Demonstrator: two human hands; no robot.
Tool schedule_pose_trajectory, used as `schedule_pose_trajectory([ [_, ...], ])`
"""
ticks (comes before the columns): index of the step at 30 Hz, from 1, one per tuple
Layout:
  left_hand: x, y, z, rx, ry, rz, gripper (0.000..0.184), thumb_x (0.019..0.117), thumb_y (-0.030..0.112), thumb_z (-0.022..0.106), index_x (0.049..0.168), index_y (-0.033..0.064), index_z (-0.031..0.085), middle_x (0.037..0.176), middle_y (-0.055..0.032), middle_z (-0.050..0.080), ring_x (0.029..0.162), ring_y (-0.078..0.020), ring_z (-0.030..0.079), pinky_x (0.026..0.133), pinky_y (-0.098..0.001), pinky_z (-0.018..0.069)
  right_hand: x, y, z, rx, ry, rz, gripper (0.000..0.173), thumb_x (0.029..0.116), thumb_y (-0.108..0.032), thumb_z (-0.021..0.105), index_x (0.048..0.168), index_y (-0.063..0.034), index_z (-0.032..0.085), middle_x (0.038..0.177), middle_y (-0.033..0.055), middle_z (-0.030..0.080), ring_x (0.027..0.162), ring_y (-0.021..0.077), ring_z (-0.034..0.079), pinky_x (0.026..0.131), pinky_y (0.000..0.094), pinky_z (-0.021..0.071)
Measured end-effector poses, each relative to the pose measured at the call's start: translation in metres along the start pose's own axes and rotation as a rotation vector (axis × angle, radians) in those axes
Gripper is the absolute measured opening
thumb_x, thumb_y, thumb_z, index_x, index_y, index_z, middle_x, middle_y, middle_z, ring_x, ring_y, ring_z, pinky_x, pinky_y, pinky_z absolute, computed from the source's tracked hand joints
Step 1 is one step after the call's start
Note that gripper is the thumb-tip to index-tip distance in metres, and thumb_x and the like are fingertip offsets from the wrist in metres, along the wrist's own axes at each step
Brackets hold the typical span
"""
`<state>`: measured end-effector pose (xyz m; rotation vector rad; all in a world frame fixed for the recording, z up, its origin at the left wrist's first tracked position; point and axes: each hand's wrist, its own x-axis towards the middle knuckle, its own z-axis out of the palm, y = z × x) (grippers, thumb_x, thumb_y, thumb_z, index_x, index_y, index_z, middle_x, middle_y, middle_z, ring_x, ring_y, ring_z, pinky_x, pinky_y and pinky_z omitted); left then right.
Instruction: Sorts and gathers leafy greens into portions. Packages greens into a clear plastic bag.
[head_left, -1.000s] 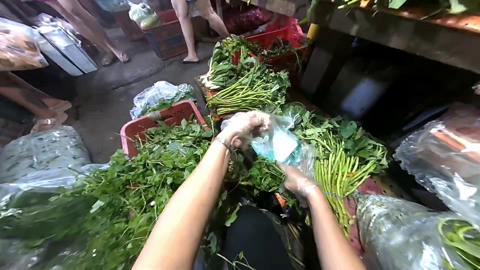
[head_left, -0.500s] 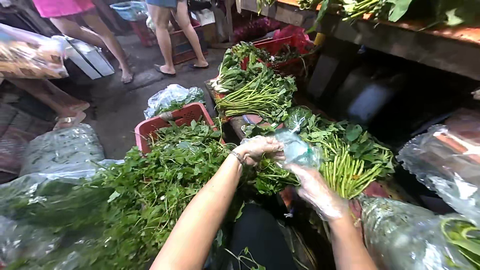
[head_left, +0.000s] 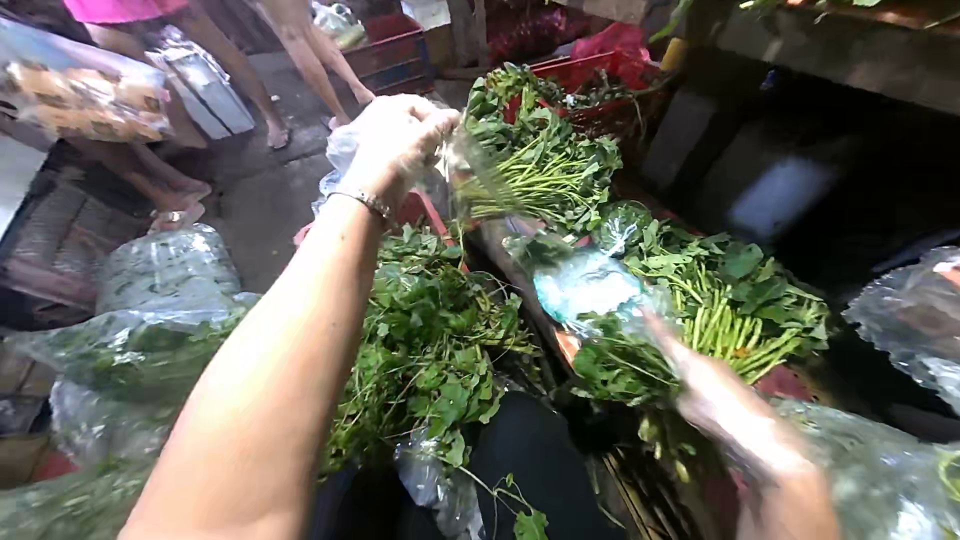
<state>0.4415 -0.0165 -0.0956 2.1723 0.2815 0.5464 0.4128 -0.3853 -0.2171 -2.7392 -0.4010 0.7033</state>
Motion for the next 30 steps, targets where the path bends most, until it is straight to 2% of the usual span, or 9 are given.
schedule_pose_trajectory([
  [3, -0.016, -0.012, -0.025, 0.169, -0.065, -0.043, 0.025, 0.0986, 0.03, 0.067, 0.097, 0.0059, 0.062, 0.079, -0.0001, 0.059, 0.067, -0.0082, 0.055, 0.067, -0.0305, 0.049, -0.029, 0.018, 0.006, 0.15, 0.372, -0.32, 0.109, 0.0707, 0.014, 0.07, 0.164, -0.0147, 0.023, 0.12, 0.0344, 0.066, 0.1, 0.0566, 0.067, 0.086, 0.0726, 0.0498],
  [5, -0.042, -0.017, -0.026, 0.203, -0.143, -0.096, 0.028, 0.0989, 0.032, 0.067, 0.095, 0.0041, 0.062, 0.08, -0.0042, 0.062, 0.07, -0.0129, 0.059, 0.07, -0.0374, 0.0515, -0.028, 0.016, 0.015, 0.174, 0.529, -0.698, 0.1, 0.0616, 0.006, 0.066, 0.157, -0.0045, 0.039, 0.117, 0.0252, 0.071, 0.092, 0.0417, 0.073, 0.079, 0.058, 0.0589],
  [7, -0.073, -0.024, -0.013, 0.112, -0.268, -0.151, 0.027, 0.1004, 0.029, 0.064, 0.096, 0.0028, 0.064, 0.08, -0.0059, 0.061, 0.071, -0.0151, 0.058, 0.07, -0.0394, 0.0507, -0.028, -0.017, 0.019, 0.198, 0.461, -0.972, 0.087, 0.0703, 0.0, 0.069, 0.154, -0.0027, 0.044, 0.118, 0.0178, 0.072, 0.1, 0.0287, 0.074, 0.089, 0.0448, 0.0602],
  [10, -0.126, -0.035, 0.014, -0.034, -0.489, -0.177, 0.017, 0.0982, 0.023, 0.062, 0.096, 0.0059, 0.065, 0.077, 0.0001, 0.06, 0.067, -0.0065, 0.057, 0.064, -0.0267, 0.0503, -0.014, -0.073, 0.029, 0.183, 0.399, -1.194, 0.089, 0.07, 0.004, 0.07, 0.154, -0.0003, 0.041, 0.099, 0.019, 0.073, 0.082, 0.034, 0.072, 0.077, 0.0508, 0.0604],
  [14, -0.168, -0.016, 0.007, -0.118, -0.661, -0.274, 0.018, 0.1032, 0.004, 0.05, 0.107, -0.0038, 0.065, 0.089, 0.0015, 0.06, 0.08, 0.0035, 0.053, 0.077, -0.0156, 0.046, 0.014, -0.106, 0.044, 0.216, 0.346, -1.343, 0.076, 0.0775, 0.01, 0.064, 0.151, -0.0052, 0.049, 0.116, 0.0192, 0.073, 0.099, 0.0326, 0.073, 0.089, 0.0478, 0.0593],
  [18, -0.191, -0.032, -0.005, -0.548, -0.483, -0.512, 0.029, 0.1072, 0.009, 0.04, 0.084, 0.0149, 0.057, 0.067, 0.01, 0.055, 0.059, 0.0047, 0.052, 0.056, -0.0104, 0.0465, 0.013, -0.117, 0.059, 0.275, 0.409, -1.453, 0.043, 0.0879, 0.008, 0.057, 0.125, -0.0073, 0.071, 0.101, 0.0144, 0.075, 0.092, 0.0279, 0.072, 0.087, 0.0412, 0.057],
  [24, -0.19, -0.049, -0.029, -0.784, -0.143, -0.557, 0.021, 0.1058, 0.016, 0.043, 0.099, 0.012, 0.062, 0.082, -0.0005, 0.067, 0.076, -0.012, 0.067, 0.074, -0.0292, 0.0587, 0.019, -0.106, 0.073, -0.018, 0.355, -1.35, 0.023, 0.0891, 0.005, 0.059, 0.101, -0.0067, 0.075, 0.087, 0.0148, 0.072, 0.083, 0.0364, 0.071, 0.074, 0.0518, 0.0587],
  [26, -0.188, -0.051, -0.042, -0.713, -0.053, -0.499, 0.019, 0.1081, 0.02, 0.042, 0.104, 0.0149, 0.06, 0.08, 0.0023, 0.066, 0.072, -0.0092, 0.066, 0.068, -0.0263, 0.059, 0.016, -0.102, 0.078, 0.007, 0.394, -1.377, 0.029, 0.0904, 0.004, 0.057, 0.108, -0.0088, 0.076, 0.087, 0.0142, 0.073, 0.08, 0.0355, 0.071, 0.073, 0.0501, 0.0588],
  [30, -0.195, -0.043, -0.043, -0.337, -0.289, -0.361, 0.011, 0.1031, 0.011, 0.053, 0.097, 0.0082, 0.062, 0.08, 0.0017, 0.063, 0.069, -0.0052, 0.059, 0.064, -0.0214, 0.0512, -0.011, -0.12, 0.065, 0.163, 0.485, -1.46, 0.038, 0.1026, -0.006, 0.052, 0.138, -0.0103, 0.064, 0.08, 0.0114, 0.071, 0.066, 0.0271, 0.064, 0.066, 0.0404, 0.0552],
])
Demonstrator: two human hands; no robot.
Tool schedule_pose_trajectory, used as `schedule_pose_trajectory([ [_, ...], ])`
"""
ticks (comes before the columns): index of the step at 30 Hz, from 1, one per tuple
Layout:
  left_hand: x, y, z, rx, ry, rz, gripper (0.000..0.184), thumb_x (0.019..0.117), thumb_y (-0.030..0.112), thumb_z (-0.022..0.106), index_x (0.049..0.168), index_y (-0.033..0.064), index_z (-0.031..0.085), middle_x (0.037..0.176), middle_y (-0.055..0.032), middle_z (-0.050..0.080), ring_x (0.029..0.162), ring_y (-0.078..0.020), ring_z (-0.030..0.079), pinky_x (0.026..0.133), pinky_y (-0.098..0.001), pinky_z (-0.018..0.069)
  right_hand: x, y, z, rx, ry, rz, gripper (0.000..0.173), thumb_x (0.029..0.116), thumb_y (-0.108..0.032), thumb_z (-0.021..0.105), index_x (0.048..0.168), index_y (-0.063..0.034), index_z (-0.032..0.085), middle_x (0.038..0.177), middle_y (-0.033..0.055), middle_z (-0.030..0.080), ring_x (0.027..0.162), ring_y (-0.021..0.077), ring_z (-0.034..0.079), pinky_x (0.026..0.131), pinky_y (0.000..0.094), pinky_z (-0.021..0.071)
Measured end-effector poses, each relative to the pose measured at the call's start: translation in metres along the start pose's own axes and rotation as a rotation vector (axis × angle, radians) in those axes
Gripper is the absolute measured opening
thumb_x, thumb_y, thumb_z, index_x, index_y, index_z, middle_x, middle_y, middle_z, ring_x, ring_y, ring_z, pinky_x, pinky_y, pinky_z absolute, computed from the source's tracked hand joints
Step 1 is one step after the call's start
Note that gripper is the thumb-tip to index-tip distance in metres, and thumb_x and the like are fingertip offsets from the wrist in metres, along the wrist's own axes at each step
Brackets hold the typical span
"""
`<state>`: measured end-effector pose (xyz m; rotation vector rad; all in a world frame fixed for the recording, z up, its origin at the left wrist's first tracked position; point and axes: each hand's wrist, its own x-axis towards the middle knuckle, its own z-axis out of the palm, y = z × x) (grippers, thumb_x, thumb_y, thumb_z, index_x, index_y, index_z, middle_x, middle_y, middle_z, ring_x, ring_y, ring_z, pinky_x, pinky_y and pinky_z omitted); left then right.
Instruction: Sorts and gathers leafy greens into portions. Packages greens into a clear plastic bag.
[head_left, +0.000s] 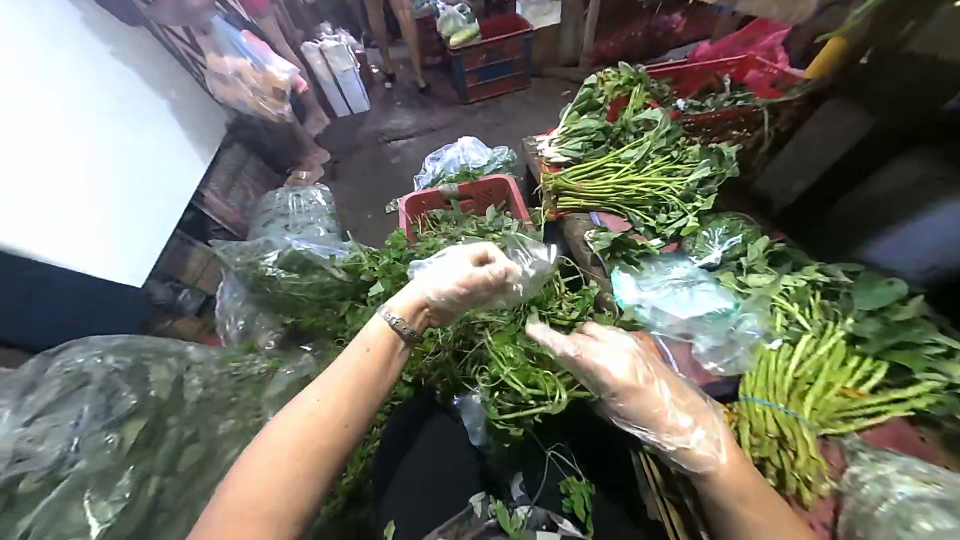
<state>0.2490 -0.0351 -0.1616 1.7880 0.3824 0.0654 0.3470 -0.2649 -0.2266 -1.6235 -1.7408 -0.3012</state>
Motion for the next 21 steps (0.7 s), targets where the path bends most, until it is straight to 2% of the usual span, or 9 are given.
schedule_pose_trajectory([
  [2, -0.007, 0.01, 0.011, 0.031, -0.111, -0.042, 0.013, 0.0984, 0.002, 0.056, 0.088, 0.0082, 0.06, 0.074, 0.0042, 0.062, 0.064, -0.0012, 0.057, 0.061, -0.017, 0.0493, 0.011, -0.003, -0.001, -0.005, 0.022, 0.0, 0.043, 0.0995, -0.003, 0.053, 0.142, -0.0061, 0.06, 0.077, 0.0135, 0.068, 0.063, 0.0277, 0.064, 0.063, 0.0407, 0.055],
  [4, -0.012, 0.015, 0.016, -0.013, -0.196, -0.104, 0.017, 0.0968, -0.003, 0.055, 0.086, 0.0084, 0.061, 0.077, 0.0044, 0.066, 0.069, -0.0008, 0.06, 0.065, -0.0169, 0.0513, 0.016, 0.003, 0.003, 0.006, 0.031, 0.002, 0.043, 0.0984, -0.001, 0.055, 0.141, -0.0074, 0.061, 0.083, 0.0145, 0.071, 0.069, 0.0284, 0.067, 0.068, 0.0417, 0.0571],
  [7, -0.014, 0.005, 0.012, -0.103, -0.261, -0.112, 0.019, 0.0973, 0.0, 0.05, 0.09, 0.0099, 0.064, 0.082, 0.0055, 0.069, 0.076, -0.0004, 0.064, 0.072, -0.0171, 0.0539, 0.017, 0.008, 0.013, 0.024, 0.105, -0.026, 0.033, 0.0998, -0.003, 0.056, 0.128, -0.0107, 0.071, 0.091, 0.012, 0.075, 0.08, 0.0259, 0.07, 0.077, 0.039, 0.0577],
  [11, -0.016, 0.0, 0.012, -0.174, -0.232, -0.129, 0.017, 0.0948, 0.003, 0.049, 0.094, 0.0082, 0.066, 0.086, 0.0018, 0.073, 0.079, -0.0041, 0.068, 0.075, -0.0206, 0.0563, 0.013, 0.011, 0.022, 0.035, 0.087, -0.001, 0.033, 0.1009, -0.003, 0.055, 0.128, -0.0126, 0.071, 0.088, 0.011, 0.074, 0.077, 0.0263, 0.069, 0.075, 0.039, 0.0574],
  [14, -0.01, -0.004, 0.011, -0.075, -0.072, -0.146, 0.012, 0.101, 0.004, 0.051, 0.093, 0.0071, 0.059, 0.087, -0.0003, 0.07, 0.075, -0.0045, 0.064, 0.068, -0.0206, 0.0515, 0.009, 0.016, 0.023, -0.007, 0.032, 0.037, 0.027, 0.0969, -0.001, 0.057, 0.114, -0.0095, 0.075, 0.09, 0.0114, 0.075, 0.081, 0.029, 0.072, 0.076, 0.0425, 0.0588],
  [15, -0.007, -0.008, 0.004, -0.105, 0.007, -0.136, 0.012, 0.1015, 0.004, 0.05, 0.094, 0.0073, 0.059, 0.087, -0.0012, 0.069, 0.074, -0.0059, 0.063, 0.067, -0.0218, 0.0512, 0.006, 0.019, 0.023, -0.042, 0.011, 0.054, 0.023, 0.0955, -0.001, 0.057, 0.107, -0.0072, 0.075, 0.089, 0.0118, 0.075, 0.082, 0.0298, 0.072, 0.074, 0.0435, 0.059],
  [17, -0.002, -0.014, -0.014, -0.273, 0.101, -0.089, 0.016, 0.1027, 0.005, 0.046, 0.095, 0.013, 0.057, 0.079, 0.0016, 0.066, 0.068, -0.0065, 0.063, 0.065, -0.0231, 0.056, -0.003, 0.026, 0.023, -0.106, -0.041, 0.118, 0.023, 0.0938, 0.001, 0.057, 0.106, -0.006, 0.075, 0.09, 0.0122, 0.074, 0.082, 0.0311, 0.072, 0.074, 0.0453, 0.0592],
  [19, -0.005, -0.013, -0.027, -0.363, 0.033, -0.011, 0.021, 0.1002, 0.005, 0.039, 0.103, 0.02, 0.054, 0.07, 0.0069, 0.057, 0.06, -0.0039, 0.057, 0.062, -0.0225, 0.0546, -0.011, 0.035, 0.02, -0.112, -0.091, 0.181, 0.027, 0.0934, 0.003, 0.056, 0.11, -0.0074, 0.075, 0.095, 0.0121, 0.076, 0.085, 0.0319, 0.073, 0.078, 0.0473, 0.0593],
  [21, -0.013, -0.009, -0.031, -0.101, -0.044, 0.13, 0.021, 0.0915, 0.005, 0.042, 0.094, 0.0154, 0.06, 0.077, 0.0047, 0.061, 0.063, -0.0023, 0.056, 0.058, -0.0181, 0.0492, -0.014, 0.042, 0.02, -0.105, -0.093, 0.201, 0.027, 0.0929, 0.003, 0.056, 0.108, -0.0069, 0.076, 0.097, 0.0119, 0.076, 0.088, 0.0321, 0.073, 0.08, 0.0485, 0.0592],
])
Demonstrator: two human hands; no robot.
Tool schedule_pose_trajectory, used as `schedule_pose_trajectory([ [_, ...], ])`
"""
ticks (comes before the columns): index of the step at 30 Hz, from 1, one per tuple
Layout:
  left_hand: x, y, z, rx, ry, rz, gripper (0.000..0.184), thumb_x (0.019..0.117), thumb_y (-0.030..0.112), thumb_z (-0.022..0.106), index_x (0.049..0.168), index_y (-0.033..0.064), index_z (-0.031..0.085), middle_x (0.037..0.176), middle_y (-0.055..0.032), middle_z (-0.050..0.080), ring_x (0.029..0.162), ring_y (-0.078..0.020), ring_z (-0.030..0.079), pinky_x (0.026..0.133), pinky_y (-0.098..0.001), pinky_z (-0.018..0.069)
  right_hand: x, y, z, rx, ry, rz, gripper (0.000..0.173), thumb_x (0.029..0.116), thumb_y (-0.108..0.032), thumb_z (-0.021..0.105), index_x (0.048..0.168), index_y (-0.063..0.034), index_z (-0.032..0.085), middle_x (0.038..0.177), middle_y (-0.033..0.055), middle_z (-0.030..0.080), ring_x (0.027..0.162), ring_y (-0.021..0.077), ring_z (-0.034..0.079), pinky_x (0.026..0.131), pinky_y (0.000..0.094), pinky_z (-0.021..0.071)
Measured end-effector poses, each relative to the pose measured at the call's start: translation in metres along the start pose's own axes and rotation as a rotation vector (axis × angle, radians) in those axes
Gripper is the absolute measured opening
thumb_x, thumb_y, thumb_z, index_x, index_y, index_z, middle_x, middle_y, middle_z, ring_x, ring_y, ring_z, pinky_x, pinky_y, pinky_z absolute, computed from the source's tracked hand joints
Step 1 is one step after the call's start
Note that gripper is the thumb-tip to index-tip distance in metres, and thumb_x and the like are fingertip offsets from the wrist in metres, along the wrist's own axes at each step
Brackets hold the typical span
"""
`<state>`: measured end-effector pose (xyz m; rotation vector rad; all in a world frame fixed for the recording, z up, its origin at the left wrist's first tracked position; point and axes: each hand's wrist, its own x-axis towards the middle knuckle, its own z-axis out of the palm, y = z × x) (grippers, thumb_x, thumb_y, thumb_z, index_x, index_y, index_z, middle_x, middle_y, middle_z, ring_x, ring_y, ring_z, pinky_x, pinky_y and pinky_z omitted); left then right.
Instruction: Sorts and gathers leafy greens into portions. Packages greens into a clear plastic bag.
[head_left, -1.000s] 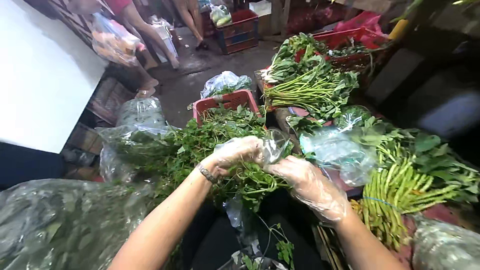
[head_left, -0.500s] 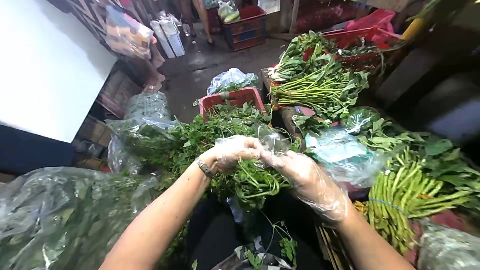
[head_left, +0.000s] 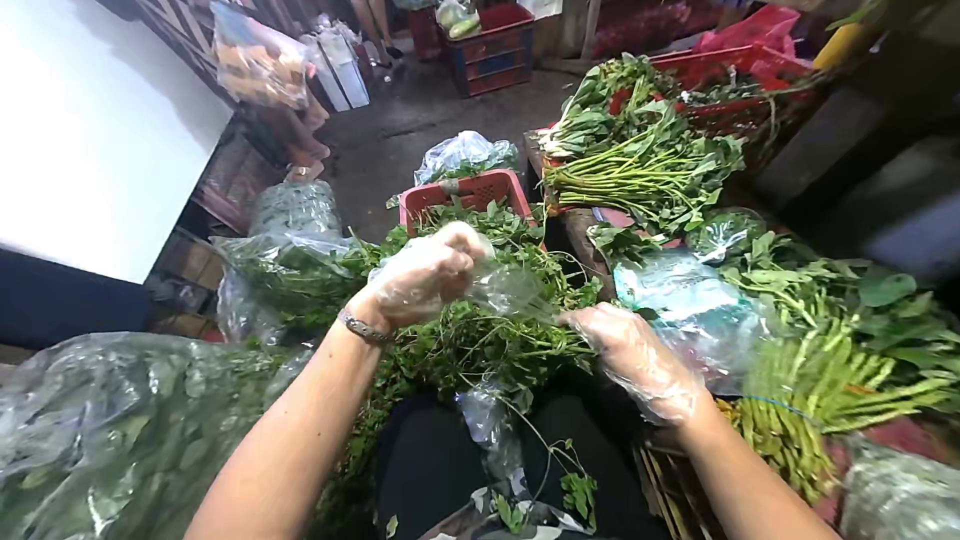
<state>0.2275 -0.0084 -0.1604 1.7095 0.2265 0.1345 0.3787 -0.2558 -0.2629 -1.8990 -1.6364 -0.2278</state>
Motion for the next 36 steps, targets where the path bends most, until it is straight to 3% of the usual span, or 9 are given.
schedule_pose_trajectory([
  [4, 0.003, 0.011, 0.014, 1.141, 0.04, -0.109, 0.025, 0.0976, 0.006, 0.062, 0.118, 0.0135, 0.075, 0.117, -0.0179, 0.064, 0.105, -0.036, 0.063, 0.087, -0.056, 0.052, -0.001, 0.001, -0.006, 0.038, -0.017, 0.001, 0.026, 0.0858, 0.006, 0.062, 0.106, -0.0035, 0.076, 0.096, 0.0146, 0.076, 0.088, 0.0338, 0.073, 0.081, 0.0504, 0.0586],
  [7, 0.01, -0.001, 0.013, 1.196, 0.17, -0.128, 0.068, 0.0905, 0.005, 0.073, 0.153, 0.0094, 0.046, 0.145, -0.0245, 0.049, 0.118, -0.0456, 0.059, 0.094, -0.0622, 0.05, -0.004, -0.011, -0.024, 0.355, -0.028, 0.041, 0.047, 0.073, 0.006, 0.07, 0.12, 0.0038, 0.07, 0.112, 0.0178, 0.074, 0.105, 0.0244, 0.072, 0.096, 0.0414, 0.0562],
  [11, 0.003, -0.003, 0.024, 0.975, -0.049, -0.041, 0.088, 0.0826, -0.001, 0.078, 0.158, 0.0074, 0.034, 0.156, -0.0194, 0.041, 0.13, -0.037, 0.055, 0.105, -0.0537, 0.0464, 0.005, -0.039, -0.02, 0.573, 0.292, 0.19, 0.053, 0.0771, -0.011, 0.074, 0.122, 0.0134, 0.06, 0.109, 0.0103, 0.071, 0.103, -0.0058, 0.063, 0.094, 0.0131, 0.0499],
  [16, -0.014, 0.0, 0.016, 0.441, -0.05, -0.017, 0.094, 0.0786, 0.019, 0.072, 0.161, 0.0161, 0.026, 0.158, -0.0072, 0.039, 0.126, -0.009, 0.054, 0.097, -0.0284, 0.0514, 0.042, -0.034, -0.003, 0.68, 0.062, 0.678, 0.058, 0.0816, -0.002, 0.076, 0.134, 0.005, 0.053, 0.121, 0.0164, 0.065, 0.111, 0.0142, 0.063, 0.098, 0.0331, 0.0522],
  [22, -0.01, 0.015, 0.028, 0.885, 0.221, 0.085, 0.073, 0.0899, 0.008, 0.067, 0.157, 0.0062, 0.037, 0.153, -0.0194, 0.046, 0.13, -0.0367, 0.053, 0.104, -0.0565, 0.0455, 0.045, -0.057, 0.023, 0.506, -0.075, 0.452, 0.096, 0.0789, 0.001, 0.073, 0.162, -0.0071, 0.026, 0.137, 0.0235, 0.061, 0.126, 0.0348, 0.061, 0.107, 0.0527, 0.0474],
  [27, -0.01, 0.018, 0.068, 1.384, -0.143, 0.084, 0.067, 0.0897, 0.003, 0.067, 0.152, 0.0191, 0.05, 0.151, -0.0086, 0.054, 0.102, -0.0364, 0.07, 0.078, -0.0594, 0.0555, 0.049, -0.076, 0.004, 0.141, -0.41, 0.347, 0.036, 0.0854, -0.002, 0.066, 0.121, 0.0046, 0.065, 0.113, 0.0253, 0.069, 0.107, 0.0427, 0.068, 0.09, 0.06, 0.052],
  [30, -0.031, 0.006, 0.09, 1.287, -0.28, 0.229, 0.067, 0.0876, 0.001, 0.063, 0.152, 0.0165, 0.051, 0.143, -0.0105, 0.062, 0.109, -0.0359, 0.068, 0.082, -0.0587, 0.0518, 0.039, -0.057, 0.017, 0.225, -0.454, 0.41, 0.053, 0.0943, -0.024, 0.066, 0.143, -0.0053, 0.058, 0.125, 0.0207, 0.069, 0.117, 0.0366, 0.065, 0.1, 0.0587, 0.0492],
  [33, -0.043, -0.041, 0.099, 1.158, 0.167, 0.733, 0.042, 0.0894, 0.004, 0.062, 0.129, 0.0134, 0.071, 0.116, -0.0087, 0.076, 0.08, -0.0251, 0.073, 0.07, -0.0418, 0.0552, 0.037, -0.046, 0.005, 0.59, -0.41, 0.5, 0.075, 0.0914, -0.018, 0.072, 0.158, -0.0109, 0.038, 0.137, 0.0133, 0.063, 0.125, 0.0172, 0.061, 0.11, 0.039, 0.0463],
  [36, -0.047, -0.063, 0.088, 0.925, 0.523, 0.675, 0.03, 0.0896, 0.018, 0.071, 0.117, 0.0048, 0.069, 0.104, -0.0166, 0.069, 0.081, -0.0195, 0.067, 0.074, -0.0286, 0.0554, 0.034, -0.037, -0.019, 0.861, -0.283, 0.623, 0.1, 0.0767, 0.002, 0.077, 0.162, -0.0199, 0.029, 0.146, 0.0075, 0.055, 0.123, 0.0073, 0.059, 0.103, 0.0293, 0.0507],
])
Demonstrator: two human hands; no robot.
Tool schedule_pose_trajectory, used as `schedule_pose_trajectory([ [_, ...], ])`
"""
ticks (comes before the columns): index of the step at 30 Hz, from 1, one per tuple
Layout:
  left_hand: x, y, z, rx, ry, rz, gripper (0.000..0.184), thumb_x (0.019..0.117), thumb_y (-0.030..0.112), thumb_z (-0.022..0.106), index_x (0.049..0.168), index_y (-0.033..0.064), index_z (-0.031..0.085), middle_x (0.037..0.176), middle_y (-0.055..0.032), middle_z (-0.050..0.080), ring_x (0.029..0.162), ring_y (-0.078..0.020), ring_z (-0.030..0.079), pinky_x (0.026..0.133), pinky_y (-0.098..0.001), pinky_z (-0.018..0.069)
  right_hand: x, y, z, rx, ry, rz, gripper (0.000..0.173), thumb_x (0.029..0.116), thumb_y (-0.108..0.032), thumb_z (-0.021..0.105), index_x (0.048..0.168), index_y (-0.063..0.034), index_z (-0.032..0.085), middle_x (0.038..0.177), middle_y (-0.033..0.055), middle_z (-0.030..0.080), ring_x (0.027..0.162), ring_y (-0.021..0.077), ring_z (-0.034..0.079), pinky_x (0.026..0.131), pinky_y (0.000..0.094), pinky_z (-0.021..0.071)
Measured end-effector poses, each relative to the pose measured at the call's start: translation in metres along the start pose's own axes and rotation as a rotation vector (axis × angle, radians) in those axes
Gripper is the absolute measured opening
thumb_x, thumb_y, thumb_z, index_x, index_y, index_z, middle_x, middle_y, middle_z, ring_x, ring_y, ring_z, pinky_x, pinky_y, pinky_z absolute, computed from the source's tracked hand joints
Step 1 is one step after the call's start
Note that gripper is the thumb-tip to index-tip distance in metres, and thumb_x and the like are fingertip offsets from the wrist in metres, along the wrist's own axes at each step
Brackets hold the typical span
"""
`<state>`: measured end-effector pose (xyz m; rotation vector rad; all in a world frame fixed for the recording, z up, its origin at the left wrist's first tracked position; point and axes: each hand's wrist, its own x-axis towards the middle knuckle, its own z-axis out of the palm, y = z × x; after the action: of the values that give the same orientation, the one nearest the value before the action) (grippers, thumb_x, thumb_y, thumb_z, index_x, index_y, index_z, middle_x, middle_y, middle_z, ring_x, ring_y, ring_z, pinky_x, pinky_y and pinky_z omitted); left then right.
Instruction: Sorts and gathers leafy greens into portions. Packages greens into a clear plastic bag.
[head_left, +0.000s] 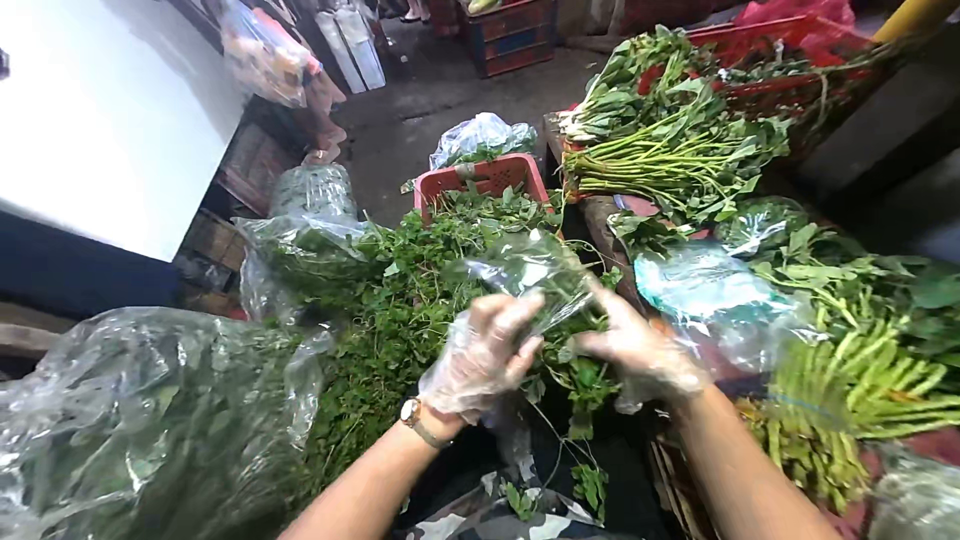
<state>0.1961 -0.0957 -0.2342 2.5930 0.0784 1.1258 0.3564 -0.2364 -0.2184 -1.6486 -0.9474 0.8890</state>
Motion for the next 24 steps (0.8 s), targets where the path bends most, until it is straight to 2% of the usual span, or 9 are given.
schedule_pose_trajectory([
  [3, -0.008, -0.017, 0.004, -0.163, 0.01, -0.09, 0.02, 0.0983, 0.024, 0.065, 0.1, 0.0045, 0.069, 0.089, -0.0089, 0.073, 0.08, -0.0122, 0.067, 0.078, -0.0257, 0.0536, -0.009, 0.0, -0.005, 0.245, 0.049, 0.034, 0.109, 0.0688, 0.002, 0.077, 0.162, -0.0259, 0.027, 0.142, -0.003, 0.058, 0.115, -0.0007, 0.062, 0.094, 0.0203, 0.0553],
  [7, -0.023, -0.019, 0.029, -0.511, 0.13, -0.172, 0.033, 0.1046, 0.04, 0.052, 0.093, 0.0104, 0.061, 0.084, 0.0054, 0.064, 0.086, 0.0054, 0.06, 0.082, -0.0138, 0.0487, -0.014, 0.001, 0.005, 0.566, 0.174, 0.002, 0.089, 0.0694, 0.004, 0.069, 0.151, -0.0169, 0.038, 0.108, -0.0068, 0.073, 0.091, 0.0001, 0.071, 0.08, 0.0196, 0.0608],
  [9, -0.025, -0.012, 0.042, -0.689, 0.205, -0.152, 0.028, 0.1046, 0.04, 0.052, 0.094, 0.0151, 0.059, 0.085, 0.0115, 0.062, 0.086, 0.0096, 0.058, 0.08, -0.0109, 0.0492, -0.014, 0.004, 0.008, 0.67, 0.195, -0.004, 0.081, 0.0745, 0.004, 0.064, 0.149, -0.0175, 0.04, 0.104, -0.0073, 0.073, 0.09, 0.0007, 0.071, 0.08, 0.0208, 0.0612],
  [12, -0.021, 0.005, 0.047, -0.806, 0.224, -0.076, 0.015, 0.1052, 0.035, 0.055, 0.106, 0.021, 0.058, 0.093, 0.0118, 0.061, 0.091, 0.0062, 0.059, 0.084, -0.0133, 0.0494, -0.014, 0.002, 0.022, 0.851, 0.343, 0.095, 0.042, 0.0882, 0.006, 0.054, 0.126, -0.0107, 0.053, 0.088, -0.0005, 0.074, 0.077, 0.0068, 0.072, 0.069, 0.0258, 0.0627],
  [14, -0.021, 0.015, 0.047, -0.772, 0.171, -0.127, 0.025, 0.1044, 0.035, 0.056, 0.115, 0.013, 0.054, 0.091, 0.0089, 0.06, 0.085, 0.0075, 0.058, 0.08, -0.0123, 0.0499, -0.012, -0.002, 0.032, 0.881, 0.413, 0.129, 0.031, 0.0928, 0.005, 0.051, 0.121, -0.0075, 0.055, 0.085, 0.0022, 0.073, 0.074, 0.0091, 0.072, 0.066, 0.0277, 0.0623],
  [17, -0.013, 0.016, 0.036, -0.655, 0.079, -0.3, 0.041, 0.0948, 0.017, 0.062, 0.125, -0.0097, 0.053, 0.078, 0.0011, 0.059, 0.069, 0.004, 0.052, 0.068, -0.0147, 0.0475, -0.003, 0.01, 0.031, 0.567, 0.407, 0.035, 0.079, 0.0813, 0.006, 0.065, 0.153, -0.0073, 0.035, 0.114, 0.005, 0.068, 0.094, 0.005, 0.069, 0.081, 0.0229, 0.0602],
  [20, 0.013, 0.017, 0.013, -0.306, -0.174, -0.468, 0.044, 0.0884, 0.013, 0.059, 0.129, -0.0041, 0.06, 0.071, -0.0057, 0.058, 0.063, -0.0137, 0.053, 0.063, -0.0322, 0.0477, 0.004, 0.026, 0.028, 0.109, 0.405, -0.043, 0.102, 0.0784, -0.004, 0.079, 0.161, -0.002, 0.02, 0.148, 0.0188, 0.05, 0.128, 0.0114, 0.056, 0.106, 0.0281, 0.0476],
  [22, 0.033, 0.021, 0.004, -0.132, -0.413, -0.527, 0.044, 0.0938, 0.02, 0.064, 0.134, 0.0013, 0.062, 0.097, -0.0176, 0.071, 0.088, -0.0303, 0.067, 0.082, -0.0483, 0.0543, 0.006, 0.026, 0.03, -0.104, 0.384, -0.079, 0.104, 0.0824, -0.01, 0.077, 0.163, -0.0039, 0.012, 0.155, 0.0222, 0.044, 0.139, 0.0188, 0.049, 0.115, 0.0334, 0.0407],
  [24, 0.048, 0.023, 0.006, -0.012, -0.573, -0.567, 0.037, 0.0992, 0.023, 0.063, 0.133, 0.0082, 0.066, 0.12, -0.018, 0.07, 0.112, -0.0347, 0.067, 0.097, -0.0541, 0.0509, 0.006, 0.017, 0.035, -0.34, 0.36, -0.029, 0.104, 0.0862, -0.008, 0.074, 0.164, -0.0028, 0.005, 0.146, 0.0283, 0.051, 0.132, 0.0332, 0.056, 0.112, 0.0458, 0.043],
])
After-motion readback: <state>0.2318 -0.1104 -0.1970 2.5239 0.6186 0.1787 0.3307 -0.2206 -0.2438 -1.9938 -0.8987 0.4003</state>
